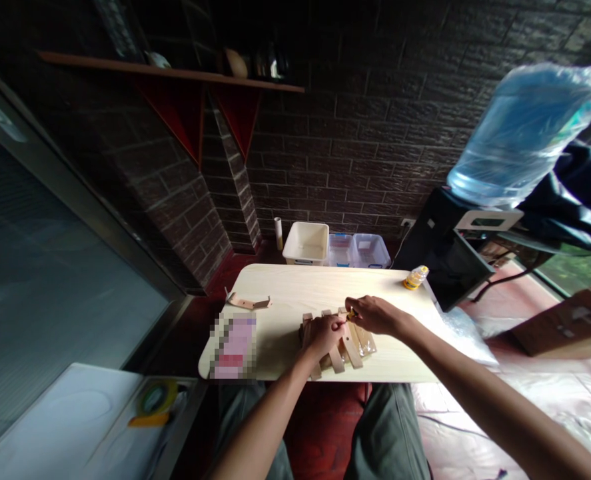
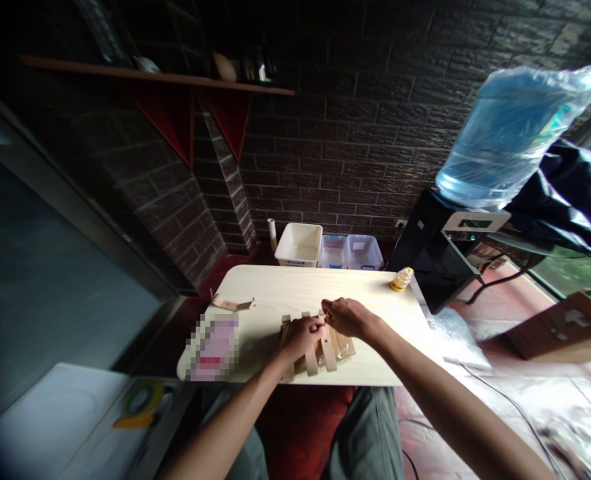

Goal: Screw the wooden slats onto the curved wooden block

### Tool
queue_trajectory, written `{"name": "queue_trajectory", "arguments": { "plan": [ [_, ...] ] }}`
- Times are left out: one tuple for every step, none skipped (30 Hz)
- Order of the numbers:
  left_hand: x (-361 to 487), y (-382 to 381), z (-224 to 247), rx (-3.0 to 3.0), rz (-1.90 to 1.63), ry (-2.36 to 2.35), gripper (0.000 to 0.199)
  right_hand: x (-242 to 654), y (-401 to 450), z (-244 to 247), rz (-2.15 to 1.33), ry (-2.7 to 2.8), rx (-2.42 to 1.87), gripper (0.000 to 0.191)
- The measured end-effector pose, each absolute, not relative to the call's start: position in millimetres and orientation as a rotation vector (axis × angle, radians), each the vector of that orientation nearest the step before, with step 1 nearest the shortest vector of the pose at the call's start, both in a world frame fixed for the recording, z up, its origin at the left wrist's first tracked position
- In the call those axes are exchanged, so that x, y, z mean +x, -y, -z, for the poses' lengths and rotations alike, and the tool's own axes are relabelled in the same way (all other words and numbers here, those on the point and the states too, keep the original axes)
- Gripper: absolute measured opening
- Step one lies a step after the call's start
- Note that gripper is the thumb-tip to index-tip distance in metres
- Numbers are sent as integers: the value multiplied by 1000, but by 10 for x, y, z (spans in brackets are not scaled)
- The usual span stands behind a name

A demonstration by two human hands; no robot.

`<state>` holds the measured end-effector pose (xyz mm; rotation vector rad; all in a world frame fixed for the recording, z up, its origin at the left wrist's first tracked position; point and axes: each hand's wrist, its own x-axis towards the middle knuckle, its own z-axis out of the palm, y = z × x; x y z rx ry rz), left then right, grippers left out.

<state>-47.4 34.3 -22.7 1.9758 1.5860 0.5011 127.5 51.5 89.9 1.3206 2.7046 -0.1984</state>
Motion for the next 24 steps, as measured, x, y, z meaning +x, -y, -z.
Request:
{"name": "queue_trajectory", "arguments": {
  "plan": [
    [-471, -347, 232, 1974, -492, -1591, 28, 1272, -513, -889, 193, -2708, 1314, 21],
    [-469, -351, 238, 1970, -485, -1596, 28, 1269, -514, -873, 193, -2704, 1310, 20],
    [-468, -356, 243, 1966, -483, -1599, 28, 1267, -516, -854, 195, -2699, 1310, 20],
    [-469, -361, 249, 1963, -484, -1598, 29, 1266, -522, -833, 201, -2694, 1310, 20],
    [-470, -367, 254, 1963, -490, -1592, 29, 1268, -532, -813, 209, -2691, 1309, 20],
    [-472, -373, 259, 1967, -497, -1582, 29, 1273, -545, -794, 216, -2690, 1308, 20],
    [-475, -379, 264, 1975, -504, -1569, 29, 1280, -563, -776, 223, -2692, 1310, 20],
    [-476, -385, 268, 1985, -509, -1557, 29, 1289, -583, -759, 232, -2695, 1313, 21],
    [-476, -390, 272, 1994, -509, -1550, 28, 1300, -606, -745, 242, -2697, 1317, 21],
    [-475, -395, 276, 2001, -506, -1549, 28, 1310, -628, -732, 250, -2700, 1322, 22],
    [-473, -400, 280, 2004, -502, -1554, 27, 1318, -649, -721, 256, -2703, 1329, 22],
    [-470, -403, 283, 2001, -501, -1562, 27, 1324, -667, -713, 262, -2703, 1333, 22],
    [-467, -405, 287, 1995, -501, -1571, 28, 1326, -680, -707, 266, -2699, 1336, 22],
    [-465, -406, 292, 1988, -501, -1577, 28, 1324, -689, -704, 267, -2691, 1341, 22],
    [-464, -407, 297, 1981, -500, -1581, 28, 1319, -693, -705, 263, -2679, 1348, 22],
    [-465, -408, 302, 1978, -500, -1580, 29, 1311, -693, -708, 255, -2663, 1357, 22],
    [-467, -408, 307, 1979, -502, -1576, 28, 1300, -689, -714, 243, -2647, 1370, 22],
    [-471, -409, 311, 1986, -508, -1569, 28, 1288, -682, -720, 229, -2632, 1383, 22],
    [-474, -409, 315, 1994, -517, -1561, 28, 1276, -673, -726, 217, -2617, 1397, 22],
    [-477, -409, 317, 2001, -526, -1551, 27, 1265, -663, -731, 206, -2604, 1410, 23],
    [-479, -409, 319, 2002, -534, -1542, 28, 1256, -653, -736, 201, -2596, 1418, 23],
    [-479, -409, 320, 1998, -539, -1537, 28, 1248, -643, -740, 198, -2592, 1424, 23],
    [-478, -407, 321, 1989, -542, -1536, 28, 1243, -635, -744, 197, -2589, 1428, 24],
    [-476, -406, 322, 1979, -542, -1540, 28, 1241, -627, -749, 197, -2587, 1429, 25]
  ]
}}
